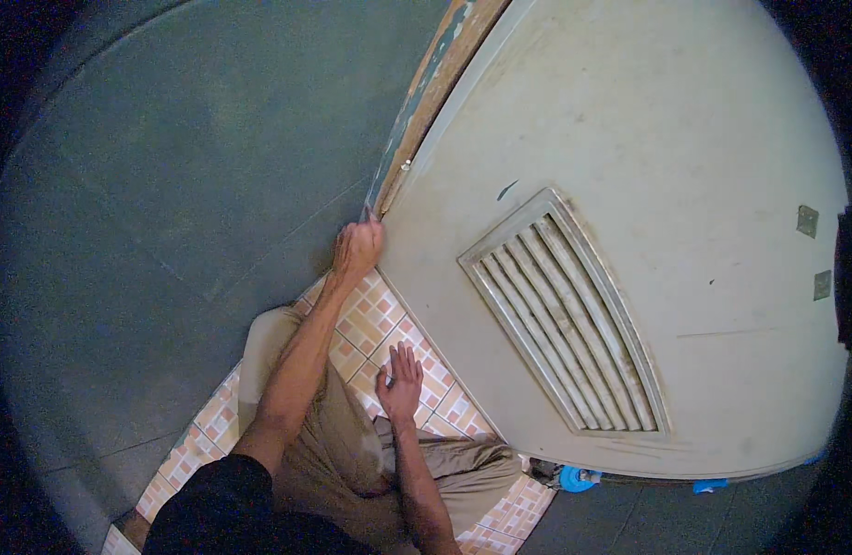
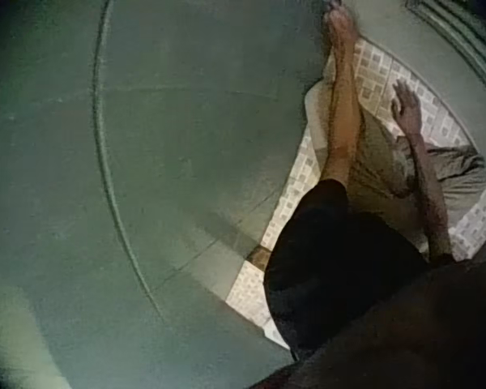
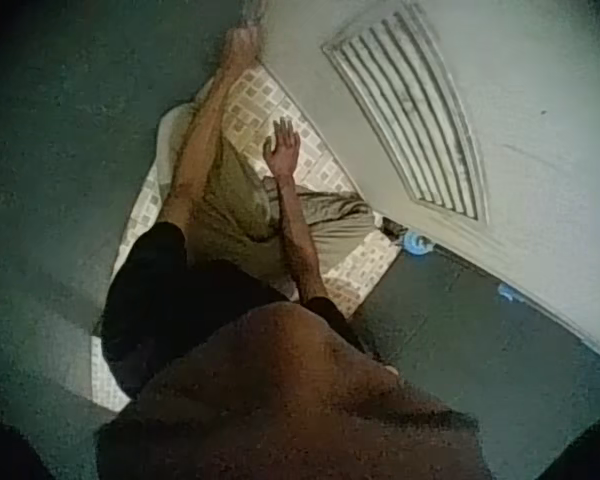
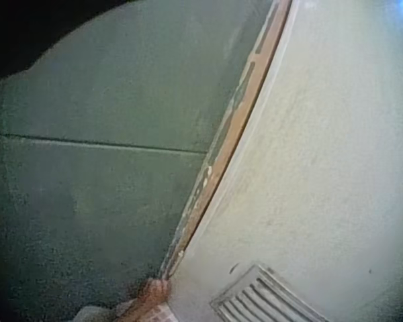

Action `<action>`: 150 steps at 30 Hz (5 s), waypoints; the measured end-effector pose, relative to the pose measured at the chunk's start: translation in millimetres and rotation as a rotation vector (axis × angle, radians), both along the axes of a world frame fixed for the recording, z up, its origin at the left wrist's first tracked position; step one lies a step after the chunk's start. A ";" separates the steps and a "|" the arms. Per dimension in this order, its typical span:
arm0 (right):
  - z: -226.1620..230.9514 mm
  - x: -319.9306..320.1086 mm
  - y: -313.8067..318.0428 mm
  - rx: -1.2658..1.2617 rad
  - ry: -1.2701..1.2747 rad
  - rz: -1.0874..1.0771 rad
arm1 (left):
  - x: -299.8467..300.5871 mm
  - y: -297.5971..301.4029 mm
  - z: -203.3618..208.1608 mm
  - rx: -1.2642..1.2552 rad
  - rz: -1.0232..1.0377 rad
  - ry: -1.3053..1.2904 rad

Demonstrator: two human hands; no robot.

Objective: The person applies a substance into a gap along the vertical edge of a wooden door frame and presses the frame back against the wall using their fingers.

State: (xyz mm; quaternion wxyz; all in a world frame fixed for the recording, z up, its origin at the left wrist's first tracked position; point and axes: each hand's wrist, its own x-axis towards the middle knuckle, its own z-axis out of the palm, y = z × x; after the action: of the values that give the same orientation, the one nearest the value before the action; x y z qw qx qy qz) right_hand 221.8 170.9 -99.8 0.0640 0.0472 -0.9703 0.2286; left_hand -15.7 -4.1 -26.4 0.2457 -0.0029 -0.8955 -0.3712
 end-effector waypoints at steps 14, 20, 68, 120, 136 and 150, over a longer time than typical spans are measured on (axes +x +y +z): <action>-0.9 1.1 3.3 0.020 0.020 -0.021 | -7.7 3.2 -38.1 -0.579 0.007 0.327; 1.4 1.2 -2.9 0.002 0.012 -0.006 | -11.7 -8.9 -47.5 -0.675 0.092 0.515; 1.3 1.0 3.6 0.011 0.005 -0.013 | -15.7 7.1 -61.8 -0.534 0.011 0.470; 1.8 1.1 -2.4 -0.004 0.033 -0.002 | -21.2 12.9 -48.3 -0.007 0.127 -0.134; 0.6 -0.1 -11.5 -0.039 0.037 0.009 | -18.9 -2.7 -60.3 -0.258 0.142 -0.049; 3.1 0.4 -10.7 -0.032 0.053 0.023 | -29.5 -1.8 -88.6 -0.025 0.146 0.098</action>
State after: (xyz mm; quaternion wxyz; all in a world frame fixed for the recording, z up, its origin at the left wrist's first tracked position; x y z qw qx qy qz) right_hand 222.2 160.3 -96.7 0.0879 0.0636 -0.9638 0.2434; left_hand -45.2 -6.0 -115.0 0.3156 0.0410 -0.8847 -0.3406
